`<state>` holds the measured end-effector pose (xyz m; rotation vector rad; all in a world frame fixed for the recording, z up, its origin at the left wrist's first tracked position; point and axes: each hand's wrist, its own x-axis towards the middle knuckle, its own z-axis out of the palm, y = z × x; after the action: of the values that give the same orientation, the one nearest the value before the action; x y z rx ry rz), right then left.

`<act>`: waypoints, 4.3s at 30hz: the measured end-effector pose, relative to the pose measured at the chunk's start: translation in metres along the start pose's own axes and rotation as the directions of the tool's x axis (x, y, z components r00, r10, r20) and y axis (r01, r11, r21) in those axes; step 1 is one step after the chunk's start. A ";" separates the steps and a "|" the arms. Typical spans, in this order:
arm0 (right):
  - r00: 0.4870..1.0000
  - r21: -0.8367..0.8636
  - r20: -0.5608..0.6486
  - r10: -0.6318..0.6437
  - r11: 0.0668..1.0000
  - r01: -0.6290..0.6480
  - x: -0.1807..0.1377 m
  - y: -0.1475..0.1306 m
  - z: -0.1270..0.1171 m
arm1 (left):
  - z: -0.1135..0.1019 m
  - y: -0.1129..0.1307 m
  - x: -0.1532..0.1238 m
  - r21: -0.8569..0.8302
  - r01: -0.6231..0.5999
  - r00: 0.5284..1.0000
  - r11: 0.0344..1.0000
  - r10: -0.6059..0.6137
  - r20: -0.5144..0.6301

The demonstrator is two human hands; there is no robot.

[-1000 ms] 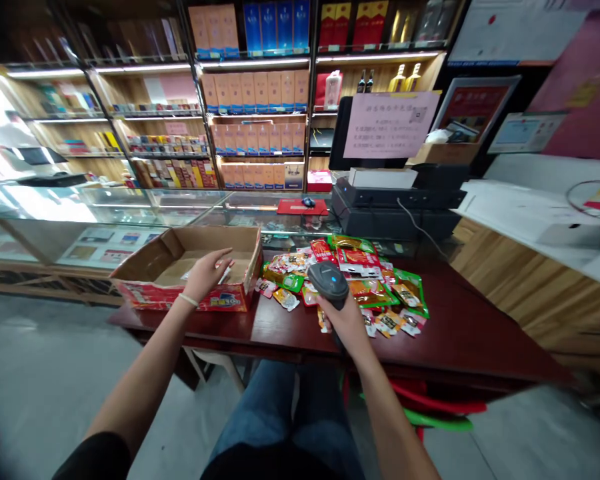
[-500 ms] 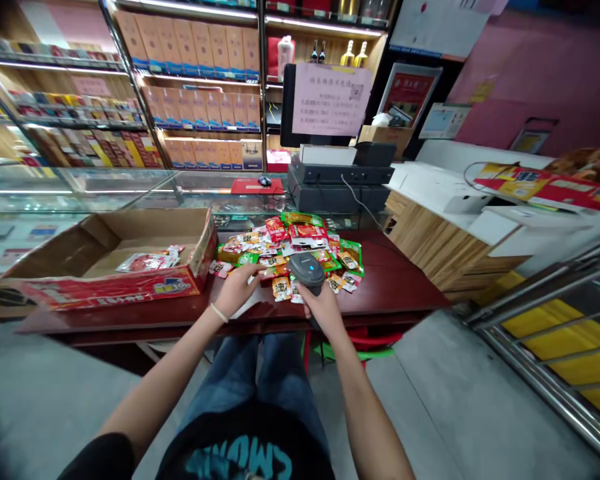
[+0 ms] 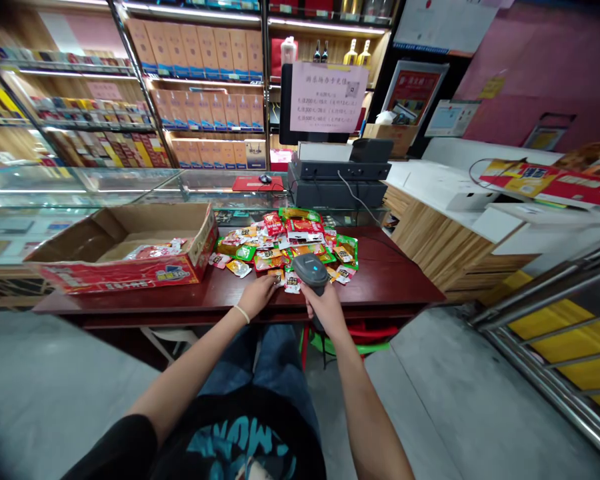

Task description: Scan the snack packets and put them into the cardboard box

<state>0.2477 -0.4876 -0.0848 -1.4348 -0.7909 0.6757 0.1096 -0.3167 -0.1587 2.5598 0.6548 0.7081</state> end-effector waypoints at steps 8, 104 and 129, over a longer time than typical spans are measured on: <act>1.000 0.016 0.010 -0.011 1.000 0.011 0.005 -0.002 0.001 | -0.019 0.005 0.000 -0.308 0.356 0.867 0.882 -0.435 -0.245; 0.995 -0.035 -0.077 0.058 0.998 -0.061 0.102 -0.014 0.049 | -0.045 -0.044 0.095 0.009 0.049 0.991 0.999 -0.050 0.123; 0.994 0.066 -0.060 0.092 0.994 -0.088 0.092 -0.016 0.055 | -0.083 -0.043 0.097 -0.871 0.323 0.807 0.370 -0.588 0.049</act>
<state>0.2558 -0.3814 -0.0643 -1.4335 -0.6533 0.7147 0.1228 -0.2096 -0.0789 1.2502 0.7984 0.8854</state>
